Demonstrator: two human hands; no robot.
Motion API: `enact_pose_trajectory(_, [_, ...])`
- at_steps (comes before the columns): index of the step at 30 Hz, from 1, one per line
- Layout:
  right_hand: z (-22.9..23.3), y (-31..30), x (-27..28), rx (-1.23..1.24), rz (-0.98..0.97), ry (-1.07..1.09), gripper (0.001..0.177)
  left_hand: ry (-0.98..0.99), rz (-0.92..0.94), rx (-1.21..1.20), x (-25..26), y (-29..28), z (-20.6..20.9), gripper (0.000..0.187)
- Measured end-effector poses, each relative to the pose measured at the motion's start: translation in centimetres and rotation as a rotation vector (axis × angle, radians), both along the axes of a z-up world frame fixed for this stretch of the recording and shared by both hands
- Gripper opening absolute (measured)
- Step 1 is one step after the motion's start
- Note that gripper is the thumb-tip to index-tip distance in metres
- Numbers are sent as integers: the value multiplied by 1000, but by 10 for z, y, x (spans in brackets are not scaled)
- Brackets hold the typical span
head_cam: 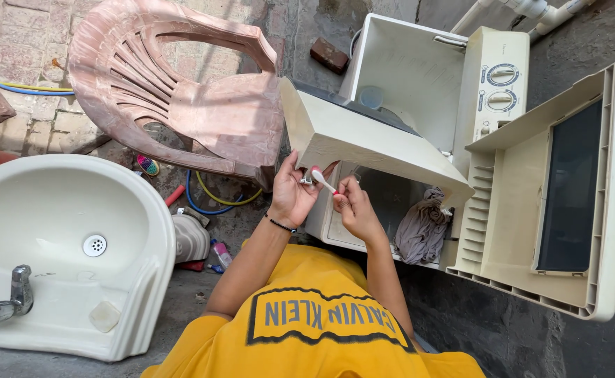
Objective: Cleaning components of a washing machine using a toothbrush and water at a sink.
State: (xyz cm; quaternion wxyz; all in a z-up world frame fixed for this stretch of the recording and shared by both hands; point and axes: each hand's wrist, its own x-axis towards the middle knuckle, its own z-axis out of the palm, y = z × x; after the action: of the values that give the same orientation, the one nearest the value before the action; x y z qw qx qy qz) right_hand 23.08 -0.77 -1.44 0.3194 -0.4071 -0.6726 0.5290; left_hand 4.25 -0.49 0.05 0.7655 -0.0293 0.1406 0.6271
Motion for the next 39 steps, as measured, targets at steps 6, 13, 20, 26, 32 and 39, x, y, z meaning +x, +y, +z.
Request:
enact_pose_trajectory(6, [-1,3,-1,-28,-136,-32,13,-24,27,-24,-5,-1,-10,50])
enact_pose_trajectory(13, [15,1,-4,-67,-78,-103,13,44,9,-70,-4,1,-12,55])
enact_pose_trajectory(20, [33,4,3,-526,154,-53,11,56,2,-106,-4,-5,-18,62])
enact_pose_trajectory(26, [28,14,-1,-831,309,-140,11,77,42,-149,-5,-7,-41,64])
enact_pose_trajectory(32, [3,12,-11,-1155,378,169,9,167,32,-209,-2,-12,-49,66])
enact_pose_trajectory(39, [-14,-21,-11,-1051,275,553,12,108,18,-120,-5,-7,-37,59])
